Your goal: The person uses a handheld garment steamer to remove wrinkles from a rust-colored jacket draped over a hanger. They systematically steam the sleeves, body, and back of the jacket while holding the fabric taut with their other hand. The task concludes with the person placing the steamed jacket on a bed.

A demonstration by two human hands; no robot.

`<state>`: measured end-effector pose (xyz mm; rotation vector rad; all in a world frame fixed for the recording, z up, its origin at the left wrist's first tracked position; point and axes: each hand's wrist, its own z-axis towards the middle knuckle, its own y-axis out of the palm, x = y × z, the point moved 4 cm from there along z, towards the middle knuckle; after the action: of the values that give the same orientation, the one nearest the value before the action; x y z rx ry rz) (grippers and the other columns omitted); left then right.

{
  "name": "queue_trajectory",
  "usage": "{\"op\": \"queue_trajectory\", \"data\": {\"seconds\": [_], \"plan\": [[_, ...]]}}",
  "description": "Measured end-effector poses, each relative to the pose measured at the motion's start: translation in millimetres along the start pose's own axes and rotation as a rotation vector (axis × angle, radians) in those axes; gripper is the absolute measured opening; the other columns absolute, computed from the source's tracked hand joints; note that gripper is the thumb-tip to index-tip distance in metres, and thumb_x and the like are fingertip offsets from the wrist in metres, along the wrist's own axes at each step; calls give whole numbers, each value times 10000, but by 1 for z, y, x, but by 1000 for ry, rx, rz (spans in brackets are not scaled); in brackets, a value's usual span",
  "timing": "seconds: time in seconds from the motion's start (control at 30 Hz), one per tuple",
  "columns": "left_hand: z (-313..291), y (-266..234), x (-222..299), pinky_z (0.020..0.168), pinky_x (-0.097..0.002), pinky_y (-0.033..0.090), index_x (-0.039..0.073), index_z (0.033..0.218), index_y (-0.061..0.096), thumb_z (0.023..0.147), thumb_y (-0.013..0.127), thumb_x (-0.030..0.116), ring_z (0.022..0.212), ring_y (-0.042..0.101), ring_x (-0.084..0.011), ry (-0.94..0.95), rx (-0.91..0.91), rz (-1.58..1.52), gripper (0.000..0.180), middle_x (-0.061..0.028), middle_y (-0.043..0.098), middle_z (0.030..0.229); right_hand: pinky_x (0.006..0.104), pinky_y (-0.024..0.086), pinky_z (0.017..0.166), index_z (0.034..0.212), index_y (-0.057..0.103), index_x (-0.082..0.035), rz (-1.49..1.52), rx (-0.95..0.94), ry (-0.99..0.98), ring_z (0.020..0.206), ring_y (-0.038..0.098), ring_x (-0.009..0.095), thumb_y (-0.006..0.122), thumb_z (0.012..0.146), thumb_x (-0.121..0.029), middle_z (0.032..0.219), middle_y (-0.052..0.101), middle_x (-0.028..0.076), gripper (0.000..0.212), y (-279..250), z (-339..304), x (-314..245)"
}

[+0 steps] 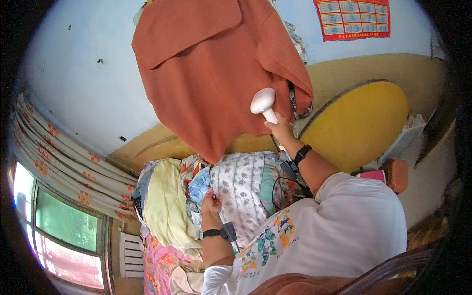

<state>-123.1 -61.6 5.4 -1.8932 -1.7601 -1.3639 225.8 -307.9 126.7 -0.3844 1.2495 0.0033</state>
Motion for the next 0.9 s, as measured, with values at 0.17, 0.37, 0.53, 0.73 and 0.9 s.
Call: {"op": "queue_trajectory", "data": {"seconds": [0.17, 0.37, 0.53, 0.73, 0.9], "plan": [[3, 2, -10, 643, -345, 486, 158, 1030, 517, 895, 490, 87, 641, 495, -163, -20, -78, 21, 155, -3, 485, 740, 405, 448, 799, 1148, 566, -66, -14, 53, -13, 939, 613, 325, 693, 738, -290, 990, 650, 170, 484, -18, -4, -4], [-18, 30, 9, 706, -354, 482, 161, 1237, 443, 882, 525, 71, 734, 533, -157, 51, -121, 81, 375, -24, 544, 910, 413, 434, 827, 1224, 523, -65, 38, 42, -118, 951, 599, 346, 685, 757, -305, 1022, 637, 190, 550, -37, 6, -21], [-21, 74, 8, 701, -349, 486, 141, 1205, 461, 885, 501, 88, 727, 537, -152, 83, -136, 92, 328, -13, 557, 886, 410, 430, 829, 1225, 527, -60, 32, -28, -251, 922, 584, 362, 698, 742, -324, 1021, 635, 187, 576, -63, 14, -38], [-21, 152, -12, 684, -326, 457, 166, 1045, 551, 884, 584, 193, 637, 499, -123, 93, -236, 103, 166, 42, 517, 709, 442, 434, 724, 959, 591, -29, 116, -182, -519, 791, 588, 372, 723, 701, -320, 832, 624, 187, 411, -108, 24, -77], [-33, 227, -26, 674, -306, 462, 164, 1029, 544, 901, 568, 211, 619, 480, -104, 134, -296, 177, 138, 52, 460, 650, 322, 463, 725, 1052, 564, 41, 290, -297, -482, 811, 600, 176, 704, 743, -171, 890, 636, 125, 399, -140, 46, -86]]}}
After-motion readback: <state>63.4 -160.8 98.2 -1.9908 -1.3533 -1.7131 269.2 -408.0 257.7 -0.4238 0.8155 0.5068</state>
